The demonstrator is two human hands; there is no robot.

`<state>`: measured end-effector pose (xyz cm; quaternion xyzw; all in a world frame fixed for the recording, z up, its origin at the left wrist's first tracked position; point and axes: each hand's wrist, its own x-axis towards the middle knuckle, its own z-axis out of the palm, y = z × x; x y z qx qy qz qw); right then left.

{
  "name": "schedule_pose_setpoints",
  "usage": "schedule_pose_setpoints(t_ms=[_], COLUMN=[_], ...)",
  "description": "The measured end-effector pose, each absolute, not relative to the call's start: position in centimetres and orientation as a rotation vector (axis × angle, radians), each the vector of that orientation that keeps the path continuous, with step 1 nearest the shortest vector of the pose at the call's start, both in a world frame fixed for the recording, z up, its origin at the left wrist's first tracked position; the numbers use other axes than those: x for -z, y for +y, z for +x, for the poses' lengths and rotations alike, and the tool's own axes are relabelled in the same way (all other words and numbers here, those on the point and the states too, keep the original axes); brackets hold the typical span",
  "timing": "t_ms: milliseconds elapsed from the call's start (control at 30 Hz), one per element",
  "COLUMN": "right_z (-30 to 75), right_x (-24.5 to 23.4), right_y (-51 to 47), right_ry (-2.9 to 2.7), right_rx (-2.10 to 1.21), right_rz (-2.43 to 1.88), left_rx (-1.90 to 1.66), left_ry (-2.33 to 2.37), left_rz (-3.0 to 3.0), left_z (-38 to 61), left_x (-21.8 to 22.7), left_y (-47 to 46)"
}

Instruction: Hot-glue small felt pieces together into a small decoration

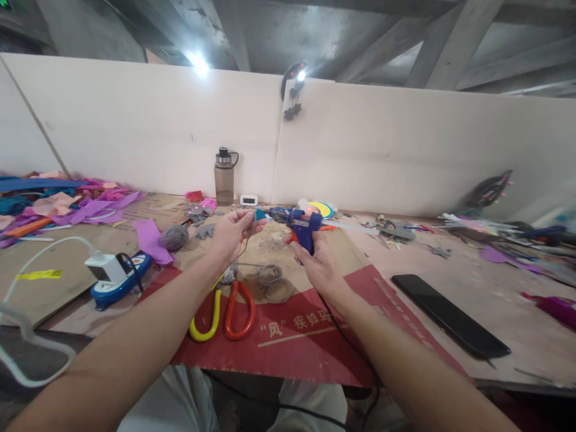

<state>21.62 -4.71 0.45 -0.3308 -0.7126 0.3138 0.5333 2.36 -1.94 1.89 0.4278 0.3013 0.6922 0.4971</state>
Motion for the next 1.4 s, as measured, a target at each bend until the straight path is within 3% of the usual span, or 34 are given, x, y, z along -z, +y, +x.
schedule_pose_setpoints(t_ms=[1400], right_z=[21.45], right_x=[-0.37], right_y=[-5.62], right_ry=[-1.818], right_rx=[-0.448], right_rz=[-0.838], left_rx=[-1.758], left_ry=[0.742], left_rz=[1.183], left_z=[2.84], left_x=[-2.22], left_y=[-2.94])
